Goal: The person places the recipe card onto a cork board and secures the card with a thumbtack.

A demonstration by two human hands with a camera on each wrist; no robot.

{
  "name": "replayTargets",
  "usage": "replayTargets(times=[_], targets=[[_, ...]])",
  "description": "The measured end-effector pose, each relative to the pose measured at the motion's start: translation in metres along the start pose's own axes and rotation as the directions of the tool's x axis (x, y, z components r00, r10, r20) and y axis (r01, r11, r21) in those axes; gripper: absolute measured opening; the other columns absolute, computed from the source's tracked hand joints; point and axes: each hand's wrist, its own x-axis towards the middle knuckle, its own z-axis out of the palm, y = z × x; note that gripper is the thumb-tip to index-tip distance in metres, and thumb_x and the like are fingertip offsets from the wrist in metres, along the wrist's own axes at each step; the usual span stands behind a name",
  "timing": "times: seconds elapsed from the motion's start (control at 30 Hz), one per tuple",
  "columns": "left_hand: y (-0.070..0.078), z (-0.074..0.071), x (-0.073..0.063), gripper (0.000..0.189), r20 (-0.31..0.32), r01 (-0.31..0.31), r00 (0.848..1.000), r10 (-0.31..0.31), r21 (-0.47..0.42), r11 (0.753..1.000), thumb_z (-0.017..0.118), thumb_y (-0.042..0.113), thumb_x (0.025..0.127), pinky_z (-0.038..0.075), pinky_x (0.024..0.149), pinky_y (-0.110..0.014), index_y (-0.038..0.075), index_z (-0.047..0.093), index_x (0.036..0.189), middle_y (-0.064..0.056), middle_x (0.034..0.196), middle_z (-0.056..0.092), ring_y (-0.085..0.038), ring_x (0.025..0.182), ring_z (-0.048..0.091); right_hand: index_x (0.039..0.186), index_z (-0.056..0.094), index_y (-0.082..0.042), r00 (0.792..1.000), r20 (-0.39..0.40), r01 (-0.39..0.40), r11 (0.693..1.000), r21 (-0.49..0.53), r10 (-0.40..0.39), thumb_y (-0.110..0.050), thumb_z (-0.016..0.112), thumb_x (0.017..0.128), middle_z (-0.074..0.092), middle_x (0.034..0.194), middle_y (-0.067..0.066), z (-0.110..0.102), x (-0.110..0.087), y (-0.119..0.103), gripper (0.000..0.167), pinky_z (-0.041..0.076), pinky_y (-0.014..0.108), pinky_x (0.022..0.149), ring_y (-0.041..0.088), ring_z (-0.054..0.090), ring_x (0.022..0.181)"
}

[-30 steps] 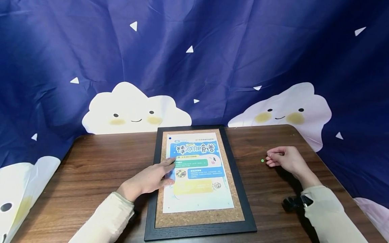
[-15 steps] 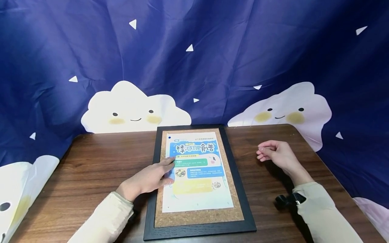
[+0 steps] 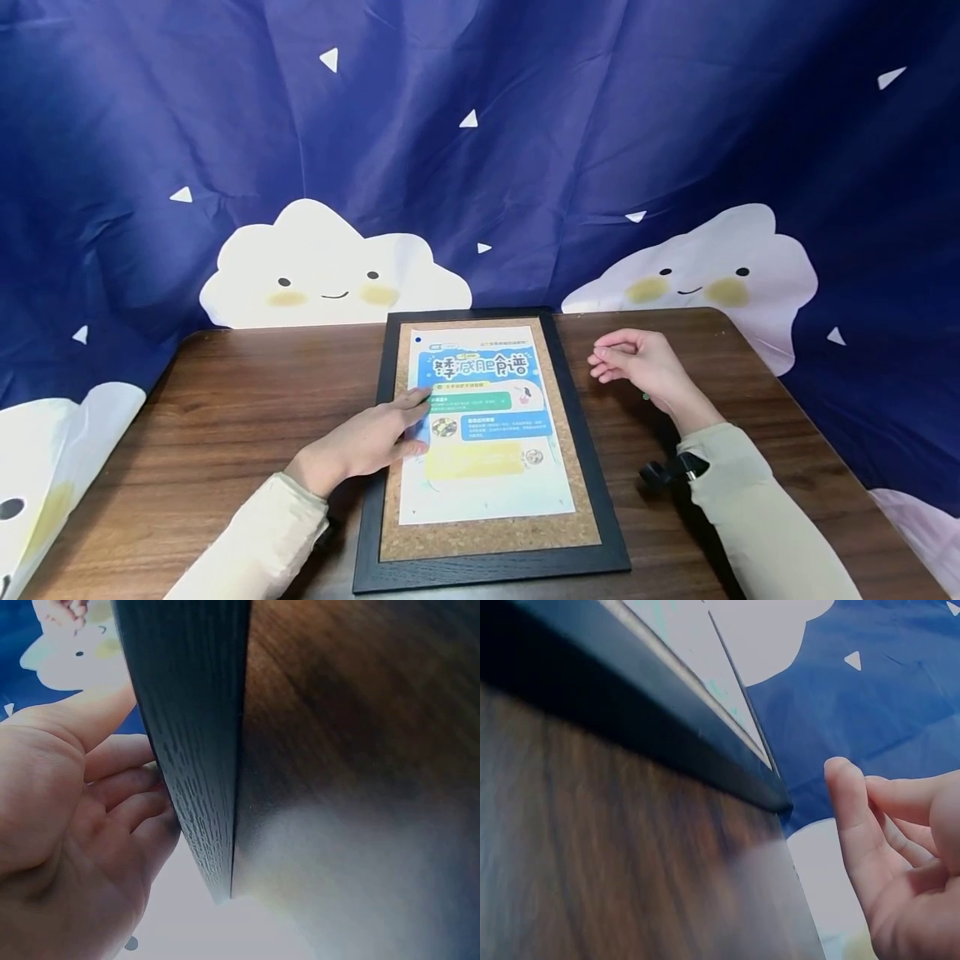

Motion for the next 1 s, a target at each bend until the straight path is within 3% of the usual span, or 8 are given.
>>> replayTargets(times=[0.53,0.77,1.0], targets=[[0.001,-0.001,0.000,0.066,-0.003,-0.001,1.000,0.001,-0.011,1.000,0.070,0.028,0.107,0.040,0.125,-0.057,-0.010,0.048,0.157,-0.026,0.174,0.034,-0.045,0.162,0.033,0.132,0.053,0.026,1.000,0.019,-0.017,0.997,0.069,0.016,0.003,0.061,0.108,0.081,0.104,0.026,0.032,0.029,-0.004,0.034,0.067,0.027,0.073,0.010,0.079,0.074],[0.002,-0.002,0.002,0.066,-0.004,-0.002,1.000,0.001,-0.009,1.000,0.070,0.028,0.107,0.040,0.125,-0.057,-0.010,0.048,0.157,-0.026,0.174,0.033,-0.045,0.162,0.033,0.133,0.053,0.024,0.999,0.024,-0.045,0.995,0.083,0.044,0.001,0.061,0.108,0.083,0.098,0.016,0.039,0.041,-0.004,0.035,0.066,0.026,0.072,0.011,0.079,0.074],[0.001,-0.001,0.000,0.066,0.001,0.011,1.000,-0.011,-0.018,1.000,0.070,0.027,0.107,0.040,0.125,-0.057,-0.009,0.048,0.157,-0.025,0.174,0.032,-0.043,0.163,0.033,0.135,0.055,0.022,0.996,0.035,-0.084,0.993,0.086,0.082,0.002,0.061,0.108,0.079,0.111,0.029,0.053,0.052,-0.004,0.034,0.066,0.026,0.073,0.014,0.079,0.077]])
